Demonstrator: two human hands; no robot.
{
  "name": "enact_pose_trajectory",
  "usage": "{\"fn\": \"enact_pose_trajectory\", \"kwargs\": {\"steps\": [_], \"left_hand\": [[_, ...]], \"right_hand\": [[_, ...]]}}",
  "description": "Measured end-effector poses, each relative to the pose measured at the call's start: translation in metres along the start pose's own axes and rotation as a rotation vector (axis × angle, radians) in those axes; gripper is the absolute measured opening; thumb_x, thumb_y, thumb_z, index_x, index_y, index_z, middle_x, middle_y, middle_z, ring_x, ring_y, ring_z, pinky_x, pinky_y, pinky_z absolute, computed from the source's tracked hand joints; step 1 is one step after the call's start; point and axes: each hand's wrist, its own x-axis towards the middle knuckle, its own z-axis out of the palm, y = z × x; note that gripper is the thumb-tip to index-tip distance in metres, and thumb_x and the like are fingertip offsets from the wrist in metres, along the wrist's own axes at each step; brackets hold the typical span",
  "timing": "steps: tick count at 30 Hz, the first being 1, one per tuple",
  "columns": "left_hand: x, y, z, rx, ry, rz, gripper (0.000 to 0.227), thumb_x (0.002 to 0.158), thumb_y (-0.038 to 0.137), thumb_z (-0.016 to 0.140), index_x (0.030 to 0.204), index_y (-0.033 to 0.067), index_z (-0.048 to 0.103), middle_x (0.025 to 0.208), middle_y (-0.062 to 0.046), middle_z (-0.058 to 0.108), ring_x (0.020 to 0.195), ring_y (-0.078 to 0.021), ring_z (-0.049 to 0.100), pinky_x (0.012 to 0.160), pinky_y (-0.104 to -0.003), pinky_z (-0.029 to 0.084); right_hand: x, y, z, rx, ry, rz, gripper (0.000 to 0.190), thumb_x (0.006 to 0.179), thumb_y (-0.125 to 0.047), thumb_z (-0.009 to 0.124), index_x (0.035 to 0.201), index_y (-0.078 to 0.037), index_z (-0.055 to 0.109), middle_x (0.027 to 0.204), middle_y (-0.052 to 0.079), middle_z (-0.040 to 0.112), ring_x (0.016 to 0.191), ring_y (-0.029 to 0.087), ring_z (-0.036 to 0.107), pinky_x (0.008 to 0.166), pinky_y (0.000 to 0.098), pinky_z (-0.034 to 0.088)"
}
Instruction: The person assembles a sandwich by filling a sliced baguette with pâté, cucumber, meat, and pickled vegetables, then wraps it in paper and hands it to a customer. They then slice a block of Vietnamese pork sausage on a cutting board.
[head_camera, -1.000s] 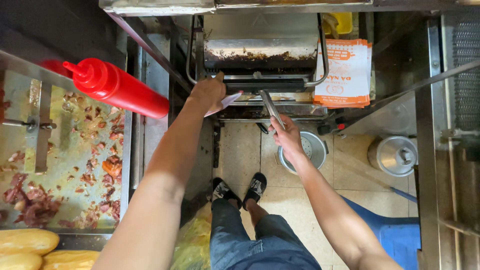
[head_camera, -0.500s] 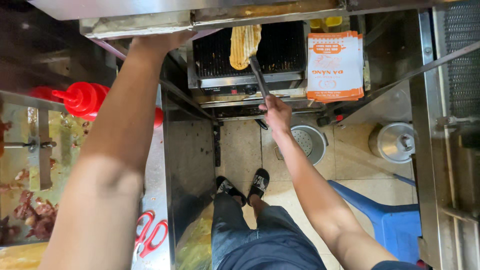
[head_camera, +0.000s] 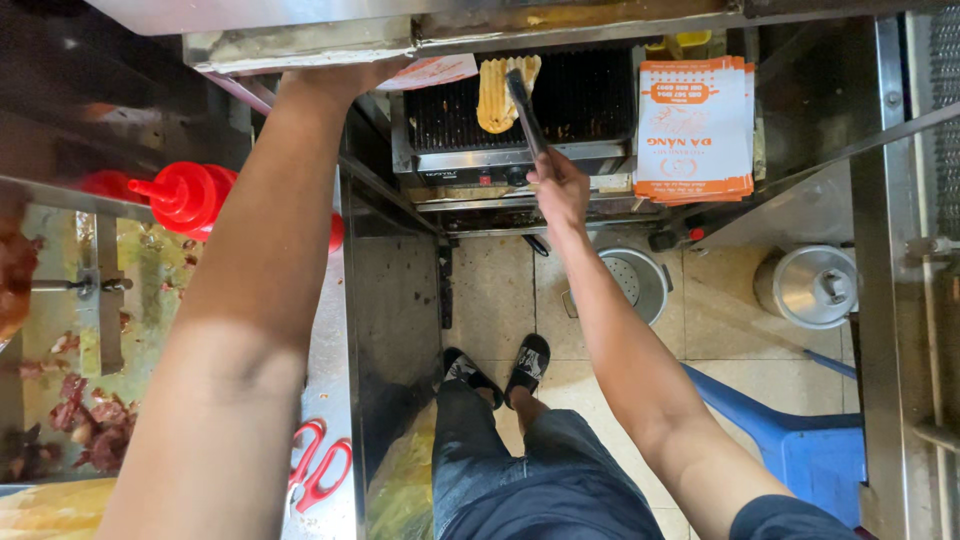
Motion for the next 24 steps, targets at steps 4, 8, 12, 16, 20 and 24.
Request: {"fn": "enact_pose_trajectory", "kwargs": {"steps": [4,8,12,16,20,24], "left_hand": [[0.010,0.006,-0.032,-0.185,-0.026,0.021,0.027,0.099,0.036,0.073,0.115,0.0138,0.076,0.102,-0.008,0.076,0.092,-0.0273,0.072,0.079,-0.044,0.057],[0.025,0.013,-0.071,-0.284,-0.496,-0.139,0.040,0.080,0.042,0.082,0.109,0.0138,0.078,0.096,-0.014,0.075,0.088,-0.0332,0.069,0.079,-0.050,0.054],[0.017,0.042,-0.082,-0.575,-1.050,-0.368,0.039,0.070,0.035,0.086,0.099,0.0092,0.081,0.100,-0.012,0.077,0.095,-0.0261,0.072,0.088,-0.040,0.055],[-0.034,0.096,-0.053,-0.725,-1.135,-0.276,0.034,0.069,0.030,0.082,0.074,-0.0023,0.075,0.072,-0.022,0.072,0.067,-0.0299,0.065,0.066,-0.044,0.053],[-0.071,0.108,-0.013,-0.798,-1.090,-0.248,0.043,0.068,0.037,0.084,0.070,-0.0048,0.072,0.065,-0.023,0.067,0.060,-0.0312,0.061,0.062,-0.046,0.049],[-0.087,0.111,0.006,-0.790,-1.036,-0.324,0.045,0.062,0.041,0.083,0.074,-0.0013,0.075,0.070,-0.020,0.071,0.065,-0.0311,0.068,0.064,-0.044,0.053]], "right_hand": [[0.004,0.010,-0.015,0.031,-0.038,-0.172,0.033,0.101,-0.022,0.065,0.131,-0.007,0.070,0.097,0.003,0.079,0.079,0.009,0.072,0.070,0.0230,0.055],[0.015,0.001,-0.028,0.089,-0.116,-0.012,0.035,0.101,-0.026,0.067,0.131,-0.009,0.071,0.092,0.005,0.076,0.066,0.010,0.053,0.056,0.0249,0.038],[-0.018,-0.001,-0.054,-0.022,-0.125,-0.026,0.036,0.102,-0.031,0.065,0.131,-0.010,0.067,0.097,-0.001,0.077,0.077,-0.003,0.069,0.056,0.0199,0.047],[-0.089,0.029,-0.105,-0.174,-0.111,0.081,0.043,0.100,-0.034,0.063,0.140,-0.017,0.064,0.089,0.004,0.075,0.058,0.006,0.051,0.050,0.0215,0.042],[-0.123,0.058,-0.160,-0.034,-0.217,0.139,0.044,0.099,-0.029,0.067,0.139,-0.011,0.067,0.093,-0.001,0.070,0.071,0.000,0.057,0.054,0.0185,0.039],[-0.121,0.065,-0.174,-0.007,-0.201,0.169,0.046,0.097,-0.028,0.067,0.139,-0.010,0.064,0.093,-0.003,0.071,0.075,-0.002,0.061,0.054,0.0173,0.040]]}}
